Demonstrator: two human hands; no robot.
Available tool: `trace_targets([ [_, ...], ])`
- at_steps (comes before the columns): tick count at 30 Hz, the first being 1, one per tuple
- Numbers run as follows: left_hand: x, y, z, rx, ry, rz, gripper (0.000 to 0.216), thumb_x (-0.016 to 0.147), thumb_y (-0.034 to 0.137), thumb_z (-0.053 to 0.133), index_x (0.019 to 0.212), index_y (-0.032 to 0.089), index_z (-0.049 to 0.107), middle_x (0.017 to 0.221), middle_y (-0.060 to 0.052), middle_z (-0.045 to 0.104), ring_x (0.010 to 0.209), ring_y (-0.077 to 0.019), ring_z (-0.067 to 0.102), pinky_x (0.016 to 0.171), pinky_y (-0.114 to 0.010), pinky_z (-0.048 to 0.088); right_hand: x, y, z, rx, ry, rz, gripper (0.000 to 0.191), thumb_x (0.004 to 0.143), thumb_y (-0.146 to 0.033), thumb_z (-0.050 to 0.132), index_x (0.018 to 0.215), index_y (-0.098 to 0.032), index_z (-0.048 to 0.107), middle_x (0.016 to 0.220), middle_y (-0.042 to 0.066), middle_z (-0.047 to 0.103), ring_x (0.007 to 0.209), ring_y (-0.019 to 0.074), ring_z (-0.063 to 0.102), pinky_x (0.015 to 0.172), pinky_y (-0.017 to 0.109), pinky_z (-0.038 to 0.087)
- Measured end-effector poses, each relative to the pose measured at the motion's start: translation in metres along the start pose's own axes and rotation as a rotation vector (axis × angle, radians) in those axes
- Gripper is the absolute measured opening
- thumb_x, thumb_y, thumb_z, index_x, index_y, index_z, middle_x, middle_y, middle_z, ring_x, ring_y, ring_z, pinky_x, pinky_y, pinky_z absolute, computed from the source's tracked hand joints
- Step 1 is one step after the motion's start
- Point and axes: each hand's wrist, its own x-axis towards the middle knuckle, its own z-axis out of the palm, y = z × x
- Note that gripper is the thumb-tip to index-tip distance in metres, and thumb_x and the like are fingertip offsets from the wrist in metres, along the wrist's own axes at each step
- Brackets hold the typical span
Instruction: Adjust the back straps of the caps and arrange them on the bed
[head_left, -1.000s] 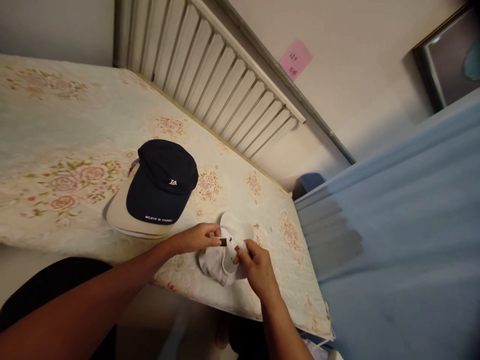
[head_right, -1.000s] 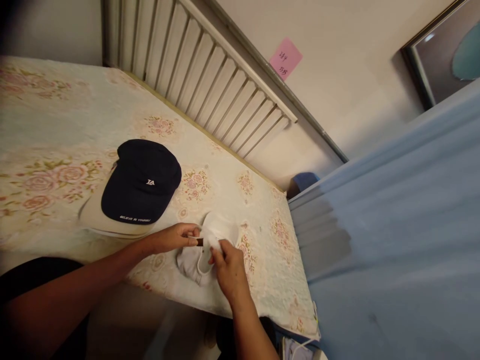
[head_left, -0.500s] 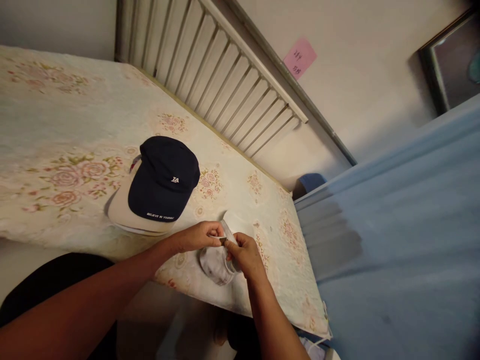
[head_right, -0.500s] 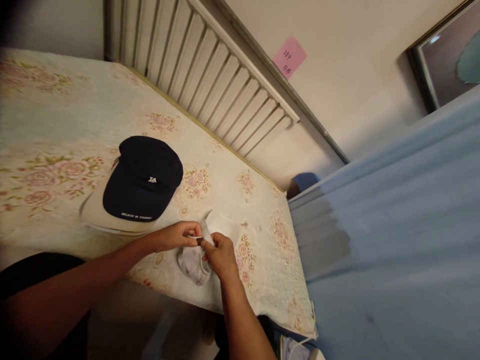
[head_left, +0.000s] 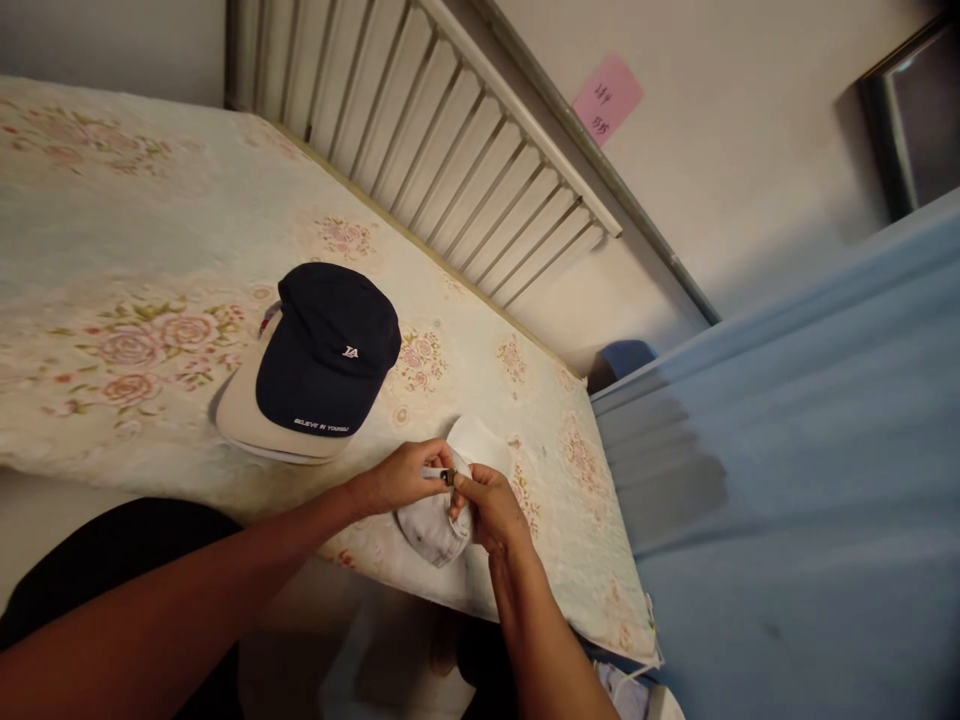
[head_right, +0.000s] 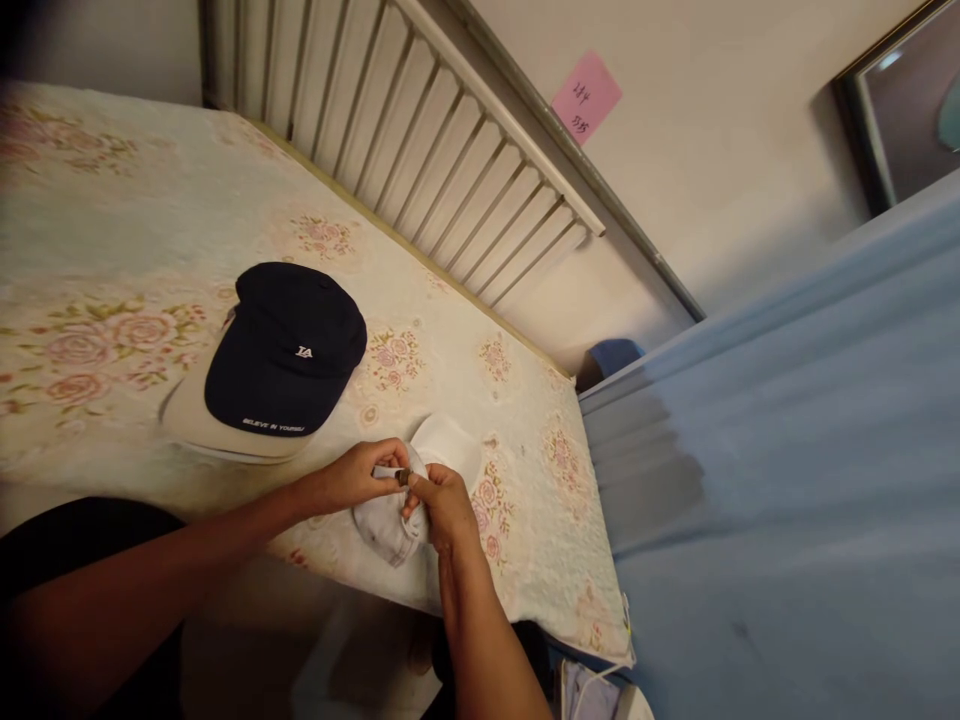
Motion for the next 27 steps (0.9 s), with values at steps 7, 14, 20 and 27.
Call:
trace_targets([
  [7,-0.003,-0.009,0.008,0.194,0.150,0.110,0.008,0.075,0.025,0.060,0.079,0.019,0.057,0.073,0.002,0.059,0.074,-0.0146,0.055,0.070,-0.025,0.041,0.000,0.002,0.002,0.034,0.006,-0.040,0.027,0.063,-0.039,0.072,0.065,-0.017,0.056,0.042,-0.004,0.056,0.040,0.0092,0.045,0.048,0.021,0.032],
  [14,-0.007,-0.012,0.013,0.291,0.186,0.185,0.008,0.077,0.019,0.055,0.084,0.019,0.057,0.079,0.001,0.062,0.075,-0.0143,0.059,0.072,-0.025,0.043,0.000,0.004,0.001,0.048,-0.034,-0.070,0.026,0.067,-0.039,0.070,0.063,-0.017,0.057,0.043,-0.003,0.058,0.041,0.0096,0.047,0.050,0.022,0.034],
  [20,-0.007,-0.009,0.013,0.261,0.208,0.230,0.013,0.076,0.014,0.054,0.086,0.018,0.059,0.080,0.000,0.062,0.077,-0.0139,0.058,0.074,-0.026,0.044,0.000,0.004,-0.001,0.073,-0.035,-0.094,0.026,0.070,-0.039,0.069,0.066,-0.016,0.059,0.045,-0.001,0.060,0.043,0.0100,0.050,0.052,0.022,0.037],
  [27,-0.005,0.004,0.003,0.067,0.218,0.140,0.015,0.081,0.018,0.051,0.095,0.019,0.057,0.090,-0.002,0.063,0.089,-0.0168,0.059,0.082,-0.030,0.044,-0.009,-0.015,-0.012,0.101,0.045,-0.171,0.022,0.073,-0.037,0.068,0.079,-0.017,0.061,0.050,-0.002,0.063,0.047,0.0133,0.059,0.053,0.024,0.042],
])
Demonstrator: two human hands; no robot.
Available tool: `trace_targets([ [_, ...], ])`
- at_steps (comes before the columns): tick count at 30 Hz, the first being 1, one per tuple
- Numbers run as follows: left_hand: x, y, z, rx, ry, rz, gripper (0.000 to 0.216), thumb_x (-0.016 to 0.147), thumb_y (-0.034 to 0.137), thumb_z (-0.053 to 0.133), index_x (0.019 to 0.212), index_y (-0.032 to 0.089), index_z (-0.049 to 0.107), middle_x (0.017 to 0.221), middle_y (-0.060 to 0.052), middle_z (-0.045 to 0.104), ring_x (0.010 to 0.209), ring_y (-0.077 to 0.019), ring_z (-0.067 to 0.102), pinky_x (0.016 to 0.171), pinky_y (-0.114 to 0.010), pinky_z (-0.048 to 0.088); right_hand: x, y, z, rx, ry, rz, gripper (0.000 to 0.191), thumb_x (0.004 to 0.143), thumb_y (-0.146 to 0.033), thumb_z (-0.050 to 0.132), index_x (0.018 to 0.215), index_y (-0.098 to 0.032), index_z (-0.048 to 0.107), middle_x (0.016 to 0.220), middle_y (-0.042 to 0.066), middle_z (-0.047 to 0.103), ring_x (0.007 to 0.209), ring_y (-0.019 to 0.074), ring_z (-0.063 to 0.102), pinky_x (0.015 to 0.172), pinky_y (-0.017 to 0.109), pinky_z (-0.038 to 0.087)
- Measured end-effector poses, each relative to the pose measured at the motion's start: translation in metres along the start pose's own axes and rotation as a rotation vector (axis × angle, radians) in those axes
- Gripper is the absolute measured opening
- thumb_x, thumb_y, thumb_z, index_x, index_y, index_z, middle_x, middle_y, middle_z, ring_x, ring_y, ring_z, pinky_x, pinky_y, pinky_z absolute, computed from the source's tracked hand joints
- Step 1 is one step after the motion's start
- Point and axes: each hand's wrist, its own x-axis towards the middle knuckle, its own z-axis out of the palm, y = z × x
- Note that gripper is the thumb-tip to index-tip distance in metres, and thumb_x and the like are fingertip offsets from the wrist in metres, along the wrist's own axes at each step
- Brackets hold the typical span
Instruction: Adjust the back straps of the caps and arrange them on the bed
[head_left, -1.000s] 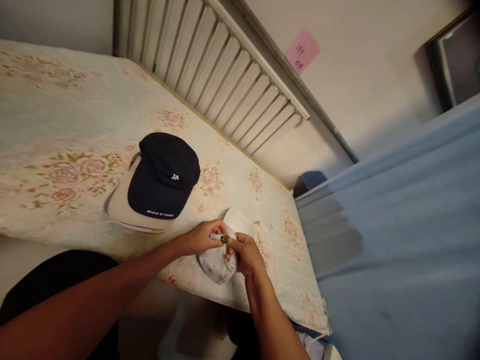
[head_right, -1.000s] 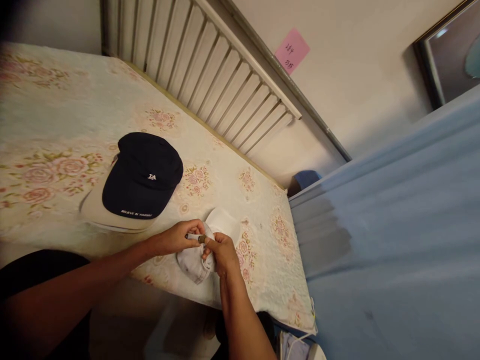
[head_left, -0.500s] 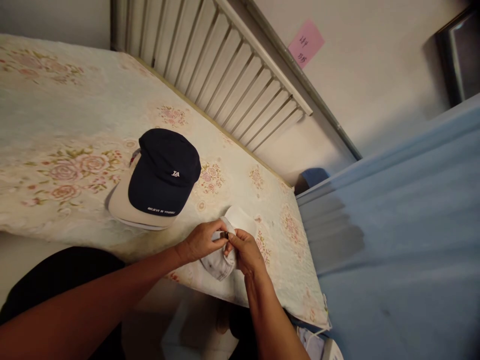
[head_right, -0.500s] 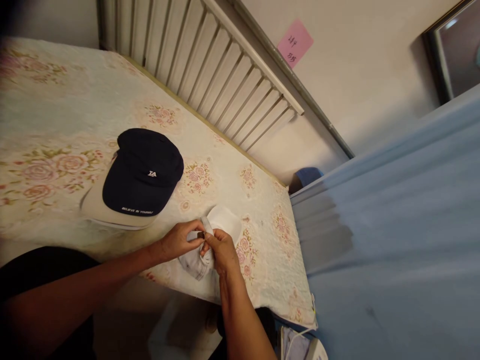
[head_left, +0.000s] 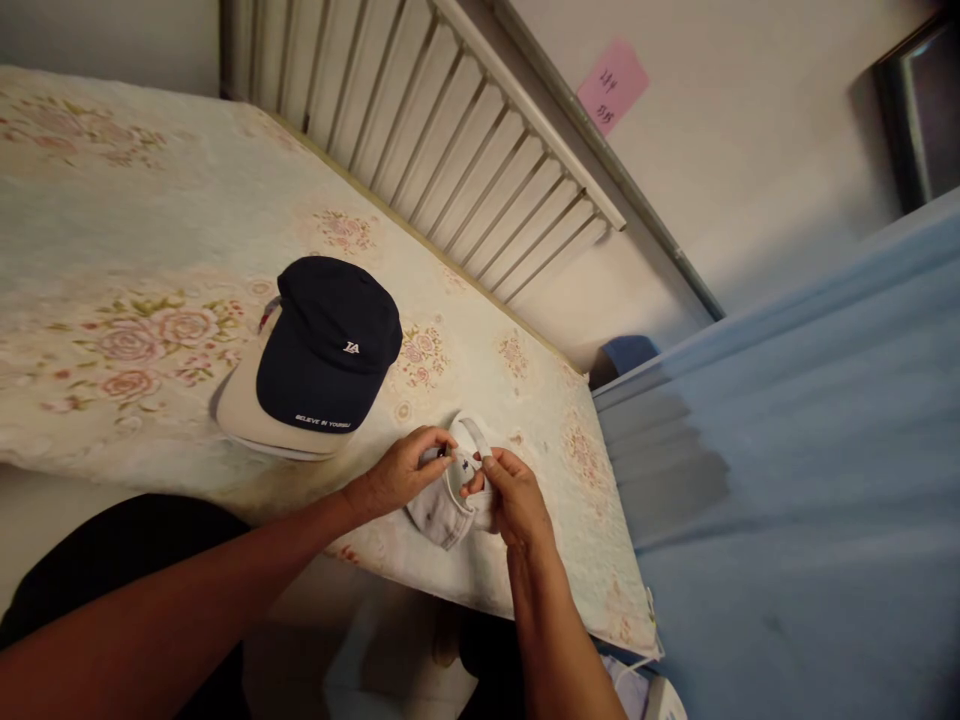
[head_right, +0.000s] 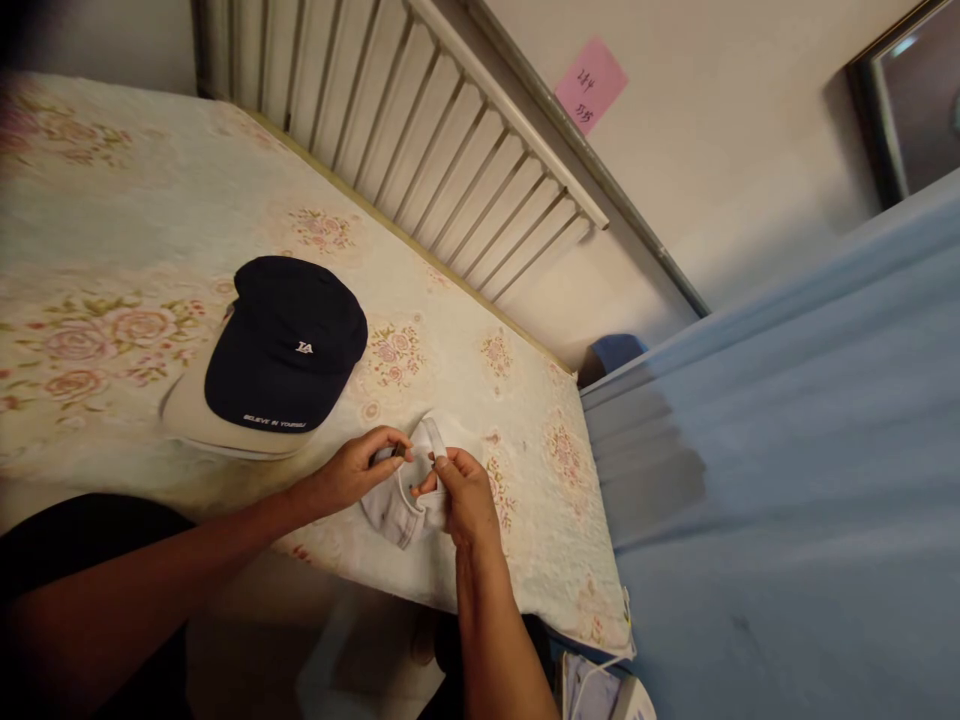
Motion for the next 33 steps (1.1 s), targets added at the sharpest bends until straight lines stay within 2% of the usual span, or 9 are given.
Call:
trace_targets([
  [3,0.005,0.004,-0.009,-0.162,0.004,-0.064,0.012,0.084,0.021,0.049,0.096,0.020,0.054,0.091,-0.001,0.065,0.090,-0.0166,0.059,0.083,-0.030,0.043,-0.008,-0.018,-0.003,-0.013,-0.004,-0.087,0.016,0.073,-0.030,0.070,0.077,-0.017,0.063,0.067,0.002,0.071,0.058,0.0130,0.065,0.060,0.024,0.046],
  [6,0.010,0.007,-0.022,-0.262,0.008,-0.112,0.012,0.085,0.024,0.052,0.094,0.018,0.057,0.091,-0.002,0.064,0.090,-0.0167,0.057,0.084,-0.031,0.040,-0.018,-0.033,-0.001,0.008,-0.081,-0.177,0.017,0.073,-0.026,0.071,0.086,-0.016,0.066,0.078,0.005,0.073,0.068,0.0138,0.066,0.068,0.026,0.049],
  [9,0.013,0.006,-0.031,-0.465,-0.014,-0.144,0.016,0.087,0.029,0.053,0.095,0.017,0.061,0.097,-0.004,0.064,0.094,-0.0173,0.056,0.088,-0.032,0.038,-0.023,-0.037,0.006,0.080,-0.148,-0.213,0.016,0.073,-0.023,0.072,0.086,-0.017,0.065,0.069,0.001,0.069,0.061,0.0123,0.063,0.070,0.030,0.053],
  [13,0.015,0.000,-0.032,-0.794,-0.112,-0.195,0.020,0.087,0.031,0.056,0.099,0.016,0.062,0.102,-0.006,0.063,0.094,-0.0180,0.056,0.087,-0.033,0.039,-0.018,-0.024,0.012,0.152,-0.140,-0.138,0.013,0.079,-0.028,0.066,0.085,-0.017,0.064,0.053,-0.005,0.059,0.038,0.0073,0.048,0.052,0.027,0.052],
  [18,0.015,-0.005,-0.028,-0.907,-0.182,-0.231,0.022,0.086,0.030,0.058,0.100,0.014,0.064,0.100,-0.008,0.063,0.092,-0.0182,0.056,0.084,-0.031,0.040,-0.013,-0.011,0.013,0.200,-0.120,-0.088,0.016,0.081,-0.033,0.063,0.082,-0.017,0.062,0.049,-0.006,0.055,0.032,0.0060,0.042,0.045,0.025,0.050],
  [25,0.018,-0.008,-0.032,-0.951,-0.169,-0.249,0.020,0.084,0.029,0.062,0.096,0.014,0.064,0.096,-0.007,0.061,0.087,-0.0162,0.055,0.078,-0.027,0.041,-0.019,-0.030,0.007,0.302,-0.045,-0.232,0.012,0.078,-0.029,0.068,0.082,-0.019,0.063,0.059,-0.004,0.059,0.045,0.0079,0.052,0.054,0.026,0.052],
  [28,0.020,-0.009,-0.033,-0.955,-0.155,-0.256,0.020,0.083,0.030,0.063,0.094,0.014,0.064,0.095,-0.007,0.061,0.086,-0.0163,0.055,0.076,-0.026,0.041,-0.022,-0.039,0.000,0.316,-0.036,-0.284,0.012,0.078,-0.029,0.069,0.081,-0.019,0.064,0.067,-0.002,0.063,0.064,0.0124,0.063,0.071,0.031,0.055],
  [30,0.020,-0.009,-0.032,-0.945,-0.147,-0.256,0.020,0.082,0.030,0.063,0.093,0.013,0.064,0.094,-0.007,0.061,0.086,-0.0161,0.055,0.076,-0.026,0.041,-0.023,-0.040,-0.001,0.292,-0.043,-0.266,0.015,0.077,-0.031,0.071,0.079,-0.019,0.064,0.075,0.001,0.066,0.082,0.0182,0.067,0.082,0.037,0.054],
  [33,0.019,-0.007,-0.032,-0.937,-0.157,-0.258,0.019,0.083,0.030,0.063,0.093,0.014,0.063,0.095,-0.007,0.062,0.087,-0.0166,0.055,0.078,-0.028,0.041,-0.024,-0.034,0.002,0.243,-0.067,-0.171,0.021,0.075,-0.036,0.072,0.078,-0.017,0.063,0.081,0.004,0.068,0.092,0.0238,0.067,0.079,0.039,0.056],
])
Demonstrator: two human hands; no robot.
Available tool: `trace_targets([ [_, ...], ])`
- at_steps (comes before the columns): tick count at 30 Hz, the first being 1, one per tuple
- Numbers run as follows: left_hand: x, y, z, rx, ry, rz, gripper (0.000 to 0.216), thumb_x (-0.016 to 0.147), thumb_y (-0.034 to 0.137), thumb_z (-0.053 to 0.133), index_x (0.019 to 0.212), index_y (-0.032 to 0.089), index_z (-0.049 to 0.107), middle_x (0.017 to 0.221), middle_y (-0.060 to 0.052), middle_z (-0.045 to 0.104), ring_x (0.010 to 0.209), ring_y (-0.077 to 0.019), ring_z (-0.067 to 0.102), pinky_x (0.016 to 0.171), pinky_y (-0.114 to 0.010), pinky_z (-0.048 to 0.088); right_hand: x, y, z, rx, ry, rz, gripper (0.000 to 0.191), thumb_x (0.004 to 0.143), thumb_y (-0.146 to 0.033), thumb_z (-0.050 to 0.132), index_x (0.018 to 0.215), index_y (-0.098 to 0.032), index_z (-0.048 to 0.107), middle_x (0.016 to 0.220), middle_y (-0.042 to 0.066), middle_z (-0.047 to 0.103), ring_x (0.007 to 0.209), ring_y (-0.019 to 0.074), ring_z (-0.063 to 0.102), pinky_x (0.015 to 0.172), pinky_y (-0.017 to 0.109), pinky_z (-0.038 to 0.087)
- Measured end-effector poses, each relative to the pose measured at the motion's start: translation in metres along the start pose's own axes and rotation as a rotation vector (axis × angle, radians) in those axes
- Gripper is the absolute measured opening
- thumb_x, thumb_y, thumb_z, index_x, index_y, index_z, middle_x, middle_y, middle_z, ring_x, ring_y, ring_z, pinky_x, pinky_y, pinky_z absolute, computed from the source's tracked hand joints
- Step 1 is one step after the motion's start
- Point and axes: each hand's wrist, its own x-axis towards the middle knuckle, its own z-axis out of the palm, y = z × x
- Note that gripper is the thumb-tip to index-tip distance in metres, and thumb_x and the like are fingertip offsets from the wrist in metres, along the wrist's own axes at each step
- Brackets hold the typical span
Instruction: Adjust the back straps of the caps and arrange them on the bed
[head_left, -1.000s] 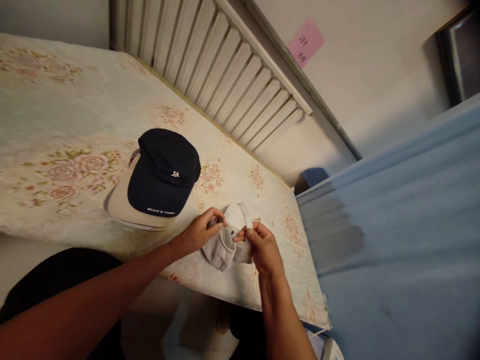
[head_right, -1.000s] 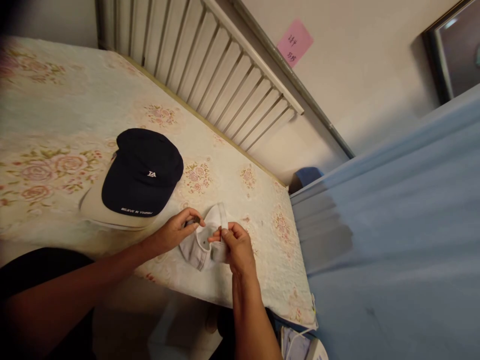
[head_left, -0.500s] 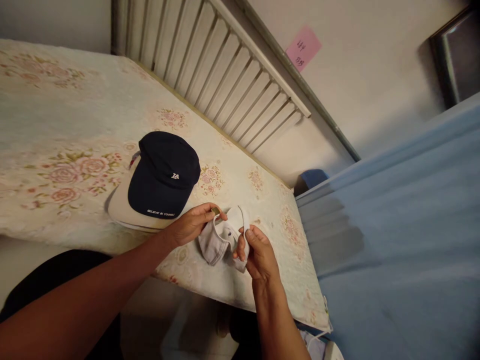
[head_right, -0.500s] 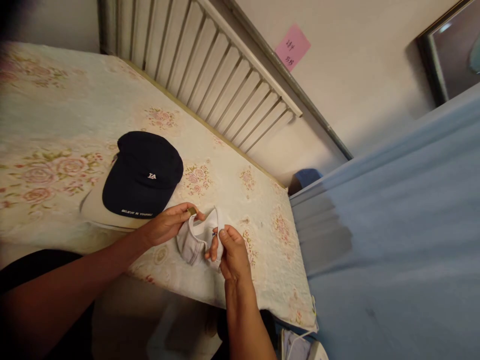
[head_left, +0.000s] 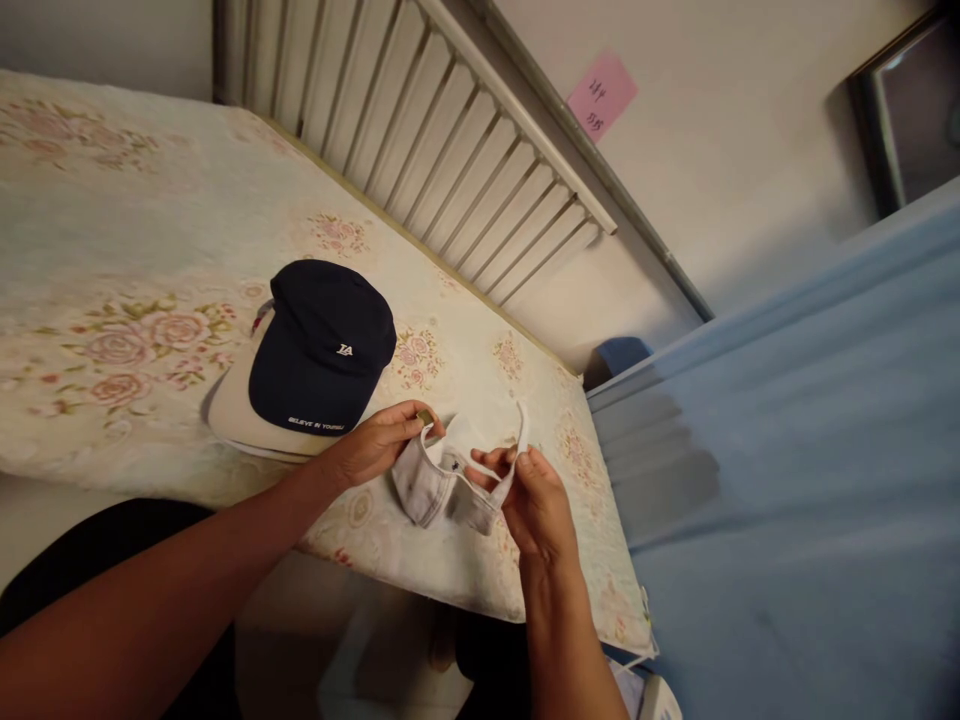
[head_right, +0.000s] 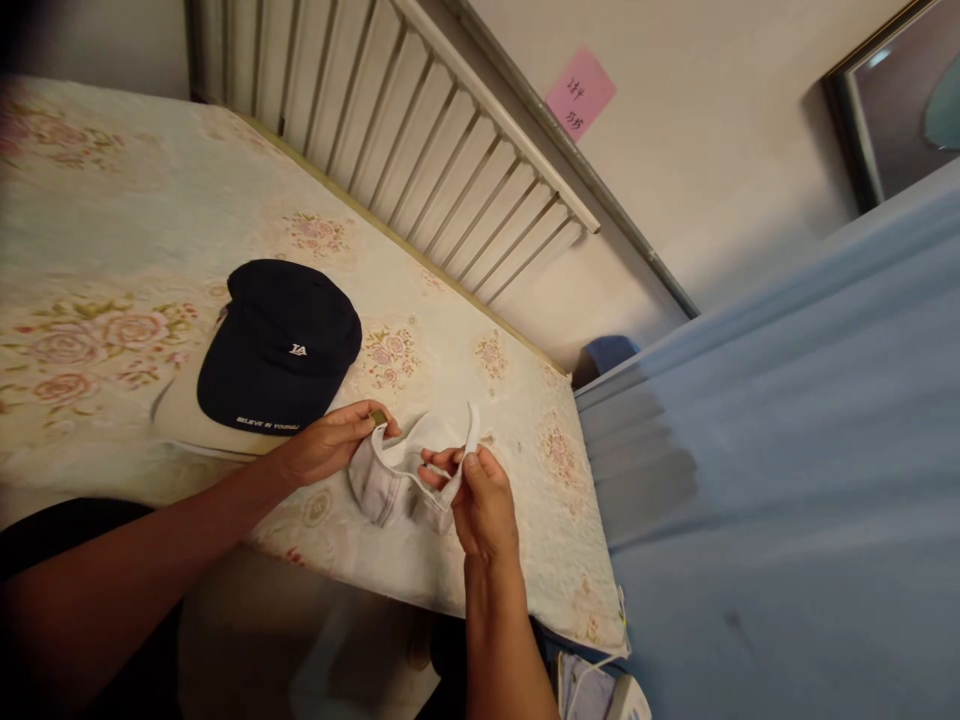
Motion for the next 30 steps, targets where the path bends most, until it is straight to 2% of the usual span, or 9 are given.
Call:
trace_targets([
  [3,-0.001,0.001,0.002,0.002,-0.014,-0.013,0.019,0.083,0.029,0.063,0.094,0.014,0.063,0.096,-0.007,0.062,0.087,-0.0167,0.056,0.079,-0.028,0.041,0.000,0.012,0.003,-0.039,0.022,0.079,0.026,0.073,-0.040,0.073,0.075,-0.017,0.060,0.078,0.004,0.068,0.087,0.0239,0.070,0.072,0.035,0.057],
  [6,-0.002,0.001,0.002,0.027,-0.023,-0.014,0.019,0.083,0.029,0.062,0.095,0.014,0.064,0.095,-0.007,0.062,0.086,-0.0163,0.056,0.078,-0.027,0.041,0.001,0.023,0.004,-0.086,0.043,0.122,0.031,0.073,-0.046,0.071,0.074,-0.019,0.056,0.074,0.004,0.068,0.072,0.0222,0.071,0.060,0.032,0.058],
  [11,-0.004,-0.001,0.004,0.122,-0.096,-0.063,0.016,0.084,0.027,0.061,0.094,0.015,0.064,0.093,-0.006,0.063,0.087,-0.0165,0.056,0.081,-0.027,0.040,0.003,0.037,0.002,-0.176,-0.051,0.244,0.034,0.075,-0.053,0.065,0.077,-0.021,0.054,0.064,0.001,0.067,0.043,0.0157,0.062,0.039,0.027,0.050],
  [13,-0.004,-0.002,0.005,0.136,-0.109,-0.077,0.014,0.083,0.026,0.061,0.092,0.015,0.064,0.093,-0.006,0.063,0.088,-0.0171,0.057,0.083,-0.029,0.040,0.003,0.039,0.002,-0.191,-0.093,0.273,0.031,0.075,-0.049,0.066,0.076,-0.020,0.054,0.061,0.000,0.066,0.039,0.0136,0.059,0.039,0.025,0.048],
  [16,-0.005,-0.004,0.006,0.112,-0.087,-0.058,0.015,0.083,0.027,0.061,0.092,0.015,0.064,0.093,-0.005,0.063,0.088,-0.0171,0.057,0.083,-0.029,0.040,0.003,0.039,0.003,-0.205,-0.119,0.240,0.023,0.075,-0.039,0.068,0.075,-0.018,0.059,0.061,0.001,0.067,0.044,0.0133,0.061,0.046,0.025,0.049],
  [19,-0.005,-0.004,0.006,0.063,-0.065,-0.040,0.016,0.084,0.028,0.061,0.094,0.015,0.063,0.094,-0.005,0.062,0.087,-0.0165,0.056,0.081,-0.029,0.040,0.007,0.036,0.006,-0.144,-0.048,0.140,0.019,0.068,-0.027,0.074,0.078,-0.016,0.063,0.075,0.003,0.071,0.056,0.0129,0.064,0.053,0.024,0.051],
  [22,-0.004,-0.005,0.006,0.004,-0.058,-0.054,0.017,0.084,0.027,0.060,0.096,0.015,0.062,0.093,-0.005,0.061,0.086,-0.0161,0.056,0.080,-0.028,0.041,0.012,0.036,0.007,-0.048,-0.003,0.062,0.020,0.065,-0.022,0.075,0.080,-0.016,0.063,0.082,0.003,0.070,0.053,0.0081,0.058,0.044,0.018,0.042],
  [25,-0.004,-0.006,0.006,-0.031,-0.046,-0.052,0.016,0.084,0.026,0.060,0.095,0.015,0.063,0.091,-0.004,0.061,0.083,-0.0148,0.056,0.078,-0.027,0.041,0.014,0.041,0.007,-0.031,-0.036,0.084,0.019,0.070,-0.027,0.071,0.083,-0.017,0.062,0.066,-0.001,0.065,0.037,0.0037,0.041,0.034,0.017,0.027],
  [30,-0.003,-0.012,0.003,-0.060,-0.030,-0.056,0.014,0.083,0.026,0.063,0.092,0.015,0.063,0.088,-0.004,0.062,0.083,-0.0152,0.057,0.077,-0.026,0.042,0.013,0.052,0.006,-0.137,-0.054,0.154,0.026,0.080,-0.043,0.061,0.084,-0.017,0.060,0.043,-0.008,0.051,0.029,0.0047,0.029,0.032,0.019,0.024],
])
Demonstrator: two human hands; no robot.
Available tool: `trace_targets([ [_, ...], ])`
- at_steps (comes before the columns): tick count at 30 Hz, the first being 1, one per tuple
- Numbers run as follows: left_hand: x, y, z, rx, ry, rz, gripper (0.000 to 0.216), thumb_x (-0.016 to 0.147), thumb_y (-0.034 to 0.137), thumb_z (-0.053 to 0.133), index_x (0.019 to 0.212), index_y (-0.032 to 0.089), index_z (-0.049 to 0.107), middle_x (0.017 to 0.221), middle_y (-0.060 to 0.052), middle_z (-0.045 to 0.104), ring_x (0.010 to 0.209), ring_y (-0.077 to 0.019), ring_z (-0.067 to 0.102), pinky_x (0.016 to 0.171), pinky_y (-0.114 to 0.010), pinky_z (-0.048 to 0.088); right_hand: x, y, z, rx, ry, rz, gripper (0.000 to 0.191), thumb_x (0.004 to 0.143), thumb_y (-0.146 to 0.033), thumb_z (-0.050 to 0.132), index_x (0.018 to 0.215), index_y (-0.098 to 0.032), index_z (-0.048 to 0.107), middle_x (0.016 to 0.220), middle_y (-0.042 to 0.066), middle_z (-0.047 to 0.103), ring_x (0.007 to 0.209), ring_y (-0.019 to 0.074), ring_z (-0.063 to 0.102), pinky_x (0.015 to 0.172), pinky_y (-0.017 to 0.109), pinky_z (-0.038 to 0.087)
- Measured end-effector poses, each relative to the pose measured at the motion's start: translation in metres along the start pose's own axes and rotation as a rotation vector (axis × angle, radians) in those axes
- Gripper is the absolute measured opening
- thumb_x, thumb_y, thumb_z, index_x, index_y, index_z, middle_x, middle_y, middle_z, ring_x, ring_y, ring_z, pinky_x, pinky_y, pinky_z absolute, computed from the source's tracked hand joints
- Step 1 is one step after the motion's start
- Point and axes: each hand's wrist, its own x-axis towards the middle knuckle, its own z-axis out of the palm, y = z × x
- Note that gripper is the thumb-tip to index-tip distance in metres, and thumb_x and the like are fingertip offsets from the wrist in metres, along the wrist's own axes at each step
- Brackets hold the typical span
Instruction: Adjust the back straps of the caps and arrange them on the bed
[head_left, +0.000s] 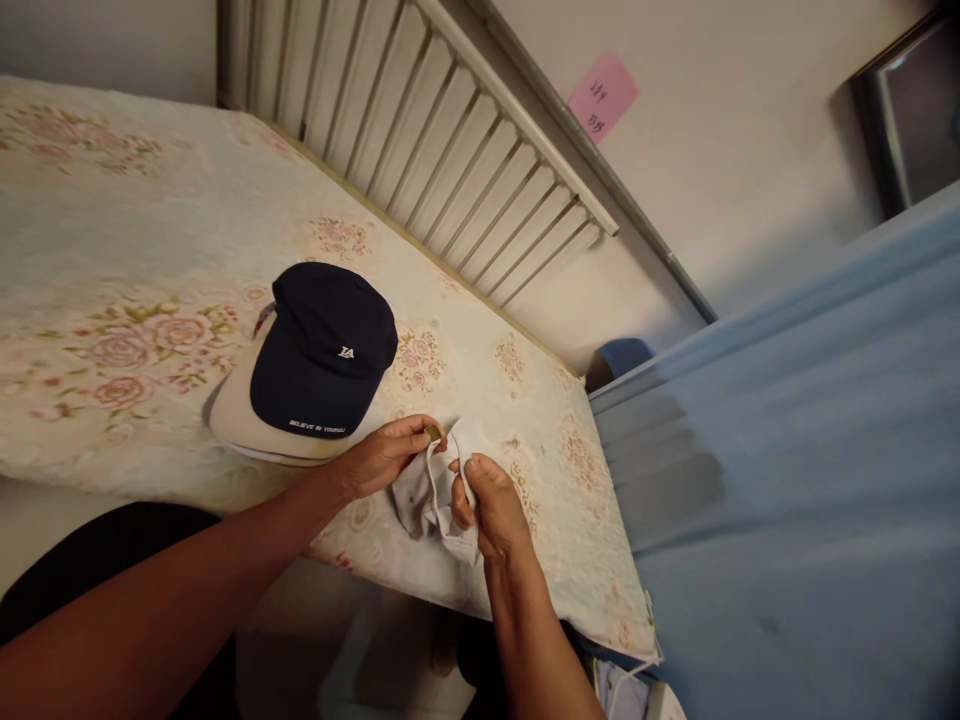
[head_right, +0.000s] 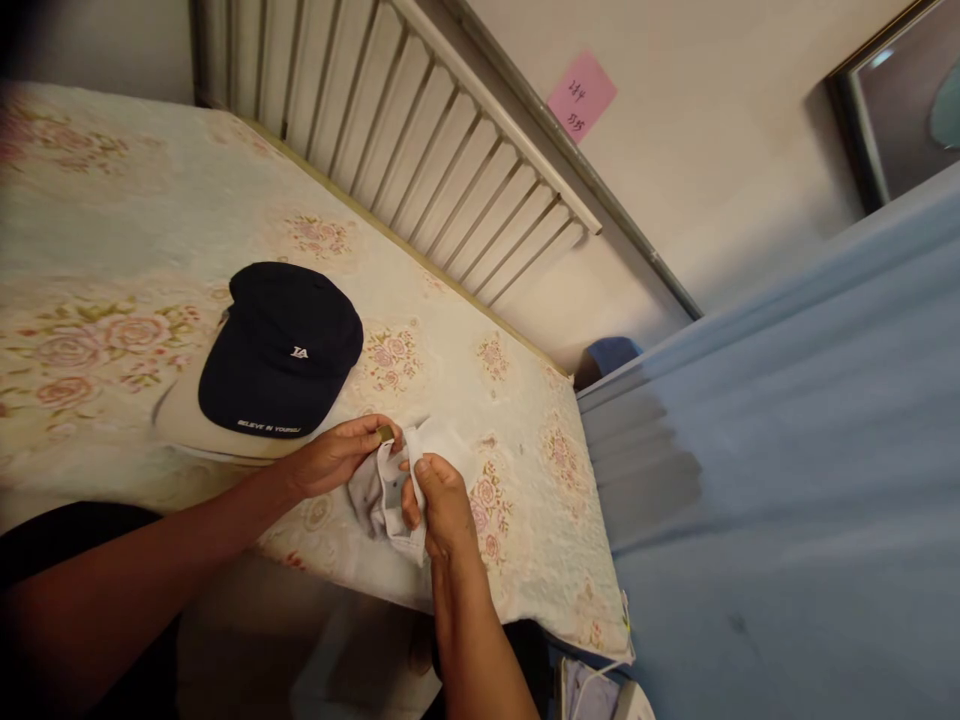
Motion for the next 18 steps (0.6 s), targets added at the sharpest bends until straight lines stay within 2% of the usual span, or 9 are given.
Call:
trace_targets([
  [7,0.001,-0.003,-0.003,-0.042,0.041,-0.011,0.018,0.081,0.026,0.065,0.095,0.015,0.062,0.083,-0.003,0.061,0.073,-0.0133,0.058,0.069,-0.025,0.044,0.004,0.010,0.002,-0.096,-0.046,0.092,0.032,0.074,-0.049,0.065,0.078,-0.017,0.061,0.041,-0.007,0.051,0.031,0.0064,0.035,0.035,0.020,0.026],
  [18,0.000,-0.001,0.000,-0.042,0.016,-0.005,0.018,0.080,0.027,0.066,0.092,0.014,0.062,0.080,-0.003,0.061,0.069,-0.0128,0.058,0.066,-0.024,0.045,0.008,0.022,-0.003,-0.083,-0.039,0.108,0.035,0.072,-0.051,0.066,0.077,-0.017,0.060,0.041,-0.007,0.050,0.031,0.0064,0.034,0.034,0.020,0.028],
])
